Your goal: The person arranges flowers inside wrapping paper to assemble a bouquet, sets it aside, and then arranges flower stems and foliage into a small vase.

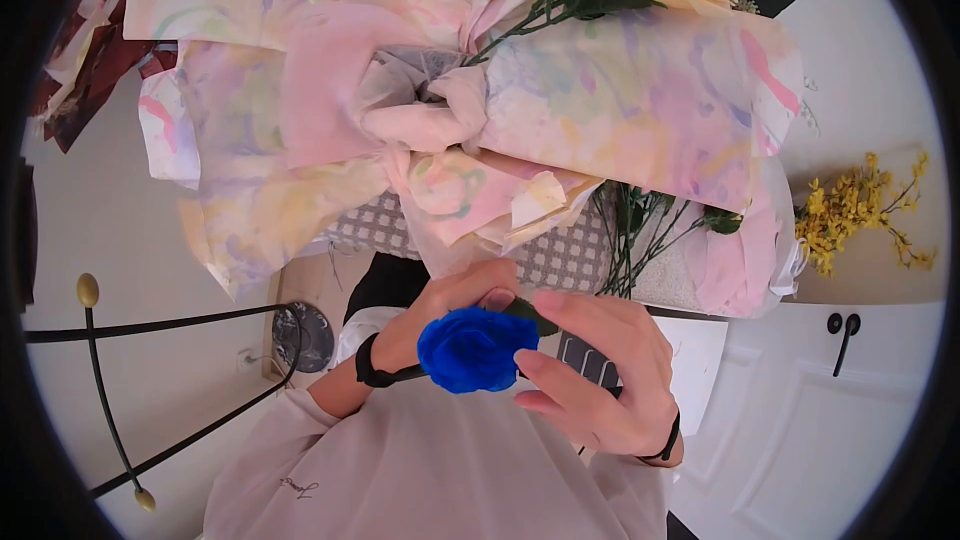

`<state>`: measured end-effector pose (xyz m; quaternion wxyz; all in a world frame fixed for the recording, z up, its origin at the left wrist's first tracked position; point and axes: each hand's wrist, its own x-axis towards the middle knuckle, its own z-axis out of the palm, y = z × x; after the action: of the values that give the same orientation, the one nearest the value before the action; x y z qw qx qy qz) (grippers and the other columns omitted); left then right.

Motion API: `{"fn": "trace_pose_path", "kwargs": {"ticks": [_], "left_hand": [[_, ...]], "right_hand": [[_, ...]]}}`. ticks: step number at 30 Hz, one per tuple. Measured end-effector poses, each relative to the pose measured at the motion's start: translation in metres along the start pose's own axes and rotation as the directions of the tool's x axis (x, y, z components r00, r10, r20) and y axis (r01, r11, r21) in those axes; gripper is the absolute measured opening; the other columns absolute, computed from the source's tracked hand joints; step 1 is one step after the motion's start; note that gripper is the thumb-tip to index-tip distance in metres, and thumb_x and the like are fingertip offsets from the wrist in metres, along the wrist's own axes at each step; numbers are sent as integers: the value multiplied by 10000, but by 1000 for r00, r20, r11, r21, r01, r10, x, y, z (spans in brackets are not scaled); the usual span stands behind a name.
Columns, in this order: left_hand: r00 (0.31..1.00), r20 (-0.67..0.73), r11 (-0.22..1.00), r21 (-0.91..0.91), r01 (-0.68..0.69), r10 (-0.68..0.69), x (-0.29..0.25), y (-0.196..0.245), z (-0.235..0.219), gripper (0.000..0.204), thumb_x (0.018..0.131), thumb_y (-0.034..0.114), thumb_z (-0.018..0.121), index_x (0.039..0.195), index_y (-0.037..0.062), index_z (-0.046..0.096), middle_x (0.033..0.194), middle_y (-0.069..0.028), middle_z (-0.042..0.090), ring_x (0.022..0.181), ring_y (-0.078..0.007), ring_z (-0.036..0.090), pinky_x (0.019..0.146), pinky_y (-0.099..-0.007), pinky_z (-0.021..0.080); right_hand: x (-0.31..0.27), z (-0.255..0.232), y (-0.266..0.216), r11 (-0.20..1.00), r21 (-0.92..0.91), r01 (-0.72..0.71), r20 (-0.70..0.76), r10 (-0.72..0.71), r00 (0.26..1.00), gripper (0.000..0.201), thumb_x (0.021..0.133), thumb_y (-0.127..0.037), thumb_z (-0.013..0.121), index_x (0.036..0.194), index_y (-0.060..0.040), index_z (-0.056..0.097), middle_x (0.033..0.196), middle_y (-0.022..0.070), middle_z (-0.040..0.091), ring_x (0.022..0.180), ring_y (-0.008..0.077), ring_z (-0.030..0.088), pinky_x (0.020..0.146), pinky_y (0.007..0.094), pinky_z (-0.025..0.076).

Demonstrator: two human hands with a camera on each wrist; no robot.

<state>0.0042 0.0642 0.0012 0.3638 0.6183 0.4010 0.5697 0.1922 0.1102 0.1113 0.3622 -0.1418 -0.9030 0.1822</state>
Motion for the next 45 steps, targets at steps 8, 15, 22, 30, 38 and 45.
{"fn": "trace_pose_path", "kwargs": {"ticks": [8, 15, 22, 30, 38, 45], "left_hand": [[993, 27, 988, 103, -114, 112, -4, 5, -3, 257, 771, 105, 745, 919, 25, 550, 769, -101, 543, 665, -293, 557, 603, -370, 456], [994, 58, 992, 86, -95, 90, -5, 15, -2, 299, 756, 133, 764, 944, 29, 557, 774, -121, 577, 701, -338, 610, 612, -382, 479], [976, 218, 980, -197, 40, 4, -1, 59, -3, 368, 772, 142, 759, 1058, 37, 553, 856, -145, 643, 772, -380, 644, 660, -390, 499], [931, -162, 945, 35, -325, 326, -10, 101, -39, 686, 777, 219, 793, 1376, 21, 524, 1331, -194, 545, 1204, -362, 559, 921, -445, 480], [855, -316, 901, 288, -326, 411, -17, 80, -48, 466, 759, -20, 710, 1211, 25, 609, 1241, -200, 563, 1061, -321, 582, 883, -404, 475], [862, -264, 872, 365, -326, 433, -10, 68, -58, 436, 780, -44, 699, 1200, -18, 589, 1229, -215, 565, 1053, -362, 600, 907, -452, 489]], "right_hand": [[10, 1, -5, 999, 30, 24, 232, -30, 972, 486, 547, -219, 887, 952, 8, 744, 1242, 215, 641, 1008, 339, 668, 772, 393, 563], [11, -3, -15, 1000, 14, -18, 295, 13, 956, 496, 573, -230, 879, 982, -16, 698, 1262, 205, 634, 995, 338, 663, 751, 396, 567], [15, -11, -17, 976, 56, 209, 287, -216, 933, 311, 706, -130, 842, 920, -68, 626, 1216, 228, 658, 907, 316, 683, 648, 353, 574], [-10, -155, -14, 910, 404, -92, -773, 393, 498, 642, 1037, -404, 442, 1502, 16, 303, 1508, 170, 463, 1183, 305, 628, 996, 343, 488], [188, -101, -31, 991, 29, 132, -648, -82, 757, 437, 877, -142, 724, 1264, -1, 577, 1229, 176, 623, 1087, 275, 641, 963, 376, 512], [220, -59, 13, 962, -255, -101, -142, 66, 988, 422, 1002, -117, 615, 1394, 18, 538, 1264, 108, 627, 1104, 162, 610, 992, 294, 449]]}}
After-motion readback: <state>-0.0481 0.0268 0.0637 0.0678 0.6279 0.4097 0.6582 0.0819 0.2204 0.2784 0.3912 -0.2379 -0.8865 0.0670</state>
